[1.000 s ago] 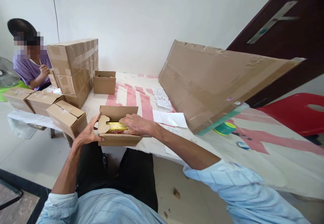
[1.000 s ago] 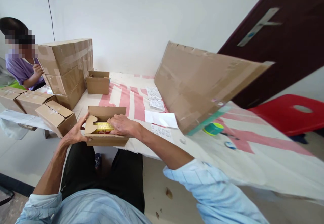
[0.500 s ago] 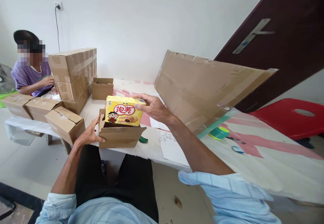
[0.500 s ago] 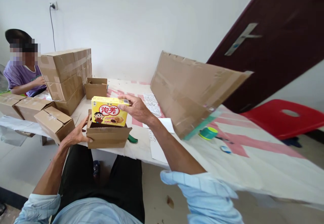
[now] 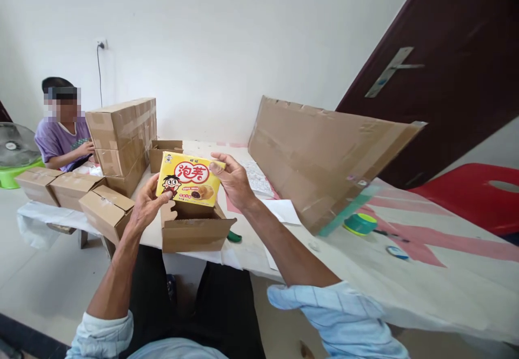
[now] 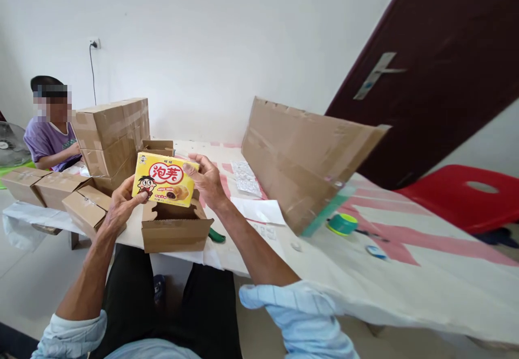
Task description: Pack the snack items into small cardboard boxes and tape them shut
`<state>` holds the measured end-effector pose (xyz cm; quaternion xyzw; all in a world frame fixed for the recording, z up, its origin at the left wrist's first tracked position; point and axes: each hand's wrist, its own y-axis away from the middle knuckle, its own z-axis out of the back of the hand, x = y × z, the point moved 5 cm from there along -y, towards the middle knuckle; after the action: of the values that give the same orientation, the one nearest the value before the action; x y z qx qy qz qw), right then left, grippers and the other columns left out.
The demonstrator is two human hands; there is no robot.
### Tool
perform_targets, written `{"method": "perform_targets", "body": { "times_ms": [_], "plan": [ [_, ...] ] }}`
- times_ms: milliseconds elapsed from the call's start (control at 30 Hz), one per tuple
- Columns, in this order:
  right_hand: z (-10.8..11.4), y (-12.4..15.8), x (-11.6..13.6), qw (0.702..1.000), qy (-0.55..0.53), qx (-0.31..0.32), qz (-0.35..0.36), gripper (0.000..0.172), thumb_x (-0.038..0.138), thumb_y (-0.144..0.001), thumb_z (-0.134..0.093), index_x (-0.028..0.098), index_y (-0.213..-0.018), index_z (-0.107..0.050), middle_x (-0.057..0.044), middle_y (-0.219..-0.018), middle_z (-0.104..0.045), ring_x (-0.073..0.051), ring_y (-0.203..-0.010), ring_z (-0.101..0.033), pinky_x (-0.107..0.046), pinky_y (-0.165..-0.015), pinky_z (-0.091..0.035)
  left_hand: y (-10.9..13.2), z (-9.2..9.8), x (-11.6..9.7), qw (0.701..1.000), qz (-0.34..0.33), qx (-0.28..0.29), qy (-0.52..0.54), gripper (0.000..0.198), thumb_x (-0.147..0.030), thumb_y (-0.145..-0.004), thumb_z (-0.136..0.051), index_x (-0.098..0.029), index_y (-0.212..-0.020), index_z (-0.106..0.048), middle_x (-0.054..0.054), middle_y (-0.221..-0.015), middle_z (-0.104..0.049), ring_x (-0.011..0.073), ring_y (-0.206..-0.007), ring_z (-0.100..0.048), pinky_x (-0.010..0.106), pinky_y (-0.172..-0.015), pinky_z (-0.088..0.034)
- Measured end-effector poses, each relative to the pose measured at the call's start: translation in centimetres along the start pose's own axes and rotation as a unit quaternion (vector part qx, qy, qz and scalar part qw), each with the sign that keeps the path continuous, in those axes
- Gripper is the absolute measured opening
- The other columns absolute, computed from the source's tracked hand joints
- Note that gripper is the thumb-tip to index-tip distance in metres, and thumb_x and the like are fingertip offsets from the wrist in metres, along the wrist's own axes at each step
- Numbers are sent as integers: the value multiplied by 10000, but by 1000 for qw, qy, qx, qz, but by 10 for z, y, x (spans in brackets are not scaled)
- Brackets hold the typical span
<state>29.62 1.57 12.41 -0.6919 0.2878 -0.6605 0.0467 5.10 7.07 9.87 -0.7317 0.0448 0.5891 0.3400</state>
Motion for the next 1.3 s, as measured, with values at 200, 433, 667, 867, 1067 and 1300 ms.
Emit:
{"method": "perform_targets", "body": {
  "times_ms": [200, 433, 667, 867, 1067, 1300],
  "plan": [
    [-8, -1, -46, 991, 57, 60, -105, 761, 628, -825, -786, 263, -1455, -565, -103, -1252, -774, -287, -1090, -778, -413, -826, -695, -23, 17, 29, 993, 54, -101, -34, 774, -564, -692, -958, -175, -1311, -704, 126, -1177, -828, 281, -954, -783, 311, -677, -602],
    [-8, -3, -80, 981, 64, 57, -175, 684, 530, -825, -844, 213, -1397, -645, -126, -1222, -795, -271, -1015, -791, -301, -638, -655, -18, 22, 61, 982, 139, -89, -90, 748, -632, -607, -966, -146, -1128, -738, 90, -888, -815, 207, -719, -723, 287, -611, -530],
    [-11, -7, -77, 980, 73, 57, -176, 634, 515, -847, -834, 206, -1375, -668, -128, -1279, -788, -260, -1020, -788, -286, -631, -646, -23, 24, 64, 979, 156, -86, -99, 721, -632, -589, -960, -131, -1059, -739, 88, -846, -793, 179, -653, -683, 266, -574, -465],
    [-11, -14, -57, 986, 84, 66, -127, 745, 608, -835, -814, 220, -1445, -633, -112, -1203, -801, -270, -1025, -789, -346, -718, -679, -38, 24, 47, 982, 135, -82, -98, 728, -597, -615, -948, -146, -1140, -724, 95, -904, -812, 198, -700, -703, 265, -574, -460],
    [-17, -25, -8, 994, 70, 78, 1, 863, 691, -833, -778, 280, -1557, -552, -97, -1364, -748, -294, -1120, -763, -421, -833, -700, -57, 18, 3, 993, 20, -67, -91, 742, -546, -690, -930, -156, -1274, -690, 119, -1082, -832, 238, -867, -758, 276, -632, -524],
    [-23, -24, 45, 990, 36, 76, 109, 900, 703, -856, -778, 256, -1590, -511, -124, -1484, -681, -337, -1346, -655, -499, -1090, -617, -65, 4, -41, 994, -97, -25, -48, 743, -590, -752, -931, -181, -1314, -670, 126, -1196, -820, 318, -1101, -776, 380, -849, -641]
  ]
}}
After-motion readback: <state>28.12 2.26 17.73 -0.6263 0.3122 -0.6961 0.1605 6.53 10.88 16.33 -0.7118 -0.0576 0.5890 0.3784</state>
